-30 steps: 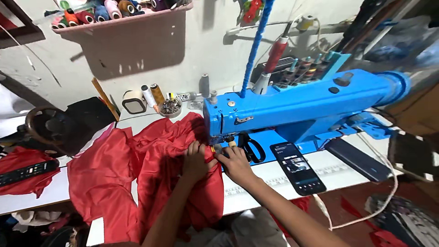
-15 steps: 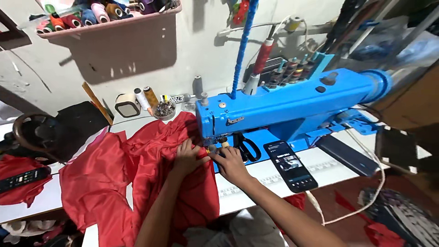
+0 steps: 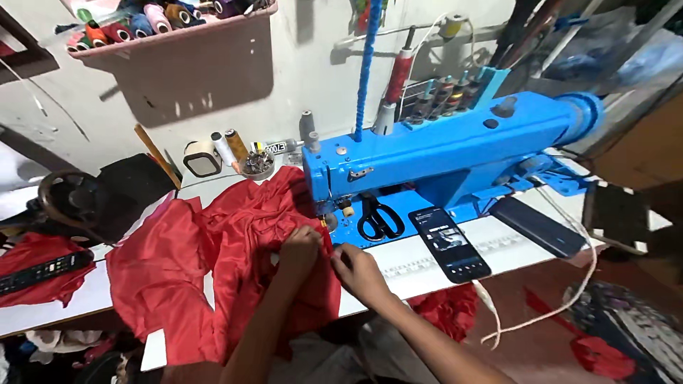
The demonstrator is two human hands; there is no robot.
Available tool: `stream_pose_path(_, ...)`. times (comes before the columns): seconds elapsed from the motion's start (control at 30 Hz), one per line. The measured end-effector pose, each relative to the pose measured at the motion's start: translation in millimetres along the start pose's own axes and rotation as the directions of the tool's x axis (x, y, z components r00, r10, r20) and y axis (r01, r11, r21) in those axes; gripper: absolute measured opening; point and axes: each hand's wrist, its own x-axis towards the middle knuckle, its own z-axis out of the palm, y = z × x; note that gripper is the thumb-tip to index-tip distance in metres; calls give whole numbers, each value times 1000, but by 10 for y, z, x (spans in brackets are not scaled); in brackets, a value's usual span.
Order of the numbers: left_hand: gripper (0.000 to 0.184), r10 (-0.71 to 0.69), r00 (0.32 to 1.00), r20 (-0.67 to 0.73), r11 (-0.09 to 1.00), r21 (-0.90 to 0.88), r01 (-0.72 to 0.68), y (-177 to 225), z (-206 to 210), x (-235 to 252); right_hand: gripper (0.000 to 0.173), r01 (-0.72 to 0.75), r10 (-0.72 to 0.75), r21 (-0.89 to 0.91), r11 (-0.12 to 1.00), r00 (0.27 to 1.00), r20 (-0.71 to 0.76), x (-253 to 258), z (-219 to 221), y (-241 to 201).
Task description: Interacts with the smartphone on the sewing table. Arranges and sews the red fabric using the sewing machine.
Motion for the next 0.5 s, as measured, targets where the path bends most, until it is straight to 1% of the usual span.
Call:
stream_pose_path(0.03, 27, -14, 999, 40, 1000, -23, 15, 14, -2, -21, 21, -66, 61, 146, 987, 997, 37, 18, -21, -20)
stream_pose_path(0.1, 28, -10, 999, 32, 999, -34, 11, 17, 47, -47, 18, -195, 162, 416, 888, 980, 113, 46, 4, -35)
stream_pose_path(0.13, 28, -7, 1000, 29, 1000, -29, 8, 27, 61, -56, 18, -222, 187, 477, 850, 975, 121, 46, 32, -32)
stream_pose_path(0.17, 28, -4, 1000, 24, 1000, -18, 5, 41, 73, -68, 19, -224, 194, 471, 853, 975, 112, 38, 46, -24)
stream_pose_path(0.2, 28, 5, 1000, 9, 1000, 0, -5, 48, 95, -84, 21, -204, 182, 401, 893, 979, 92, 23, 40, -10)
stream_pose_path(0.27, 28, 41, 998, -41, 999, 25, -40, 44, 163, -121, 22, -129, 124, 174, 976, 991, 41, -26, -8, 16)
stream_pose_path(0.3, 29, 41, 998, -53, 999, 15, -41, 49, 194, -137, 23, -95, 93, 64, 993, 995, 27, -52, -33, 36)
stream_pose_path(0.37, 31, 11, 997, -74, 1000, -5, -12, 71, 246, -163, 27, -40, 44, -120, 992, 998, 33, -95, -62, 89)
stream_pose_path(0.4, 32, 3, 994, -110, 1000, -6, -4, 82, 278, -172, 28, -23, 33, -194, 981, 998, 47, -115, -69, 101)
stream_pose_path(0.47, 36, 1, 980, -200, 1000, 1, -1, 95, 343, -176, 28, 0, 25, -301, 954, 997, 79, -158, -81, 90)
stream_pose_path(0.5, 39, 1, 973, -229, 1000, 7, 0, 100, 366, -171, 27, 29, -3, -331, 943, 997, 77, -176, -79, 93)
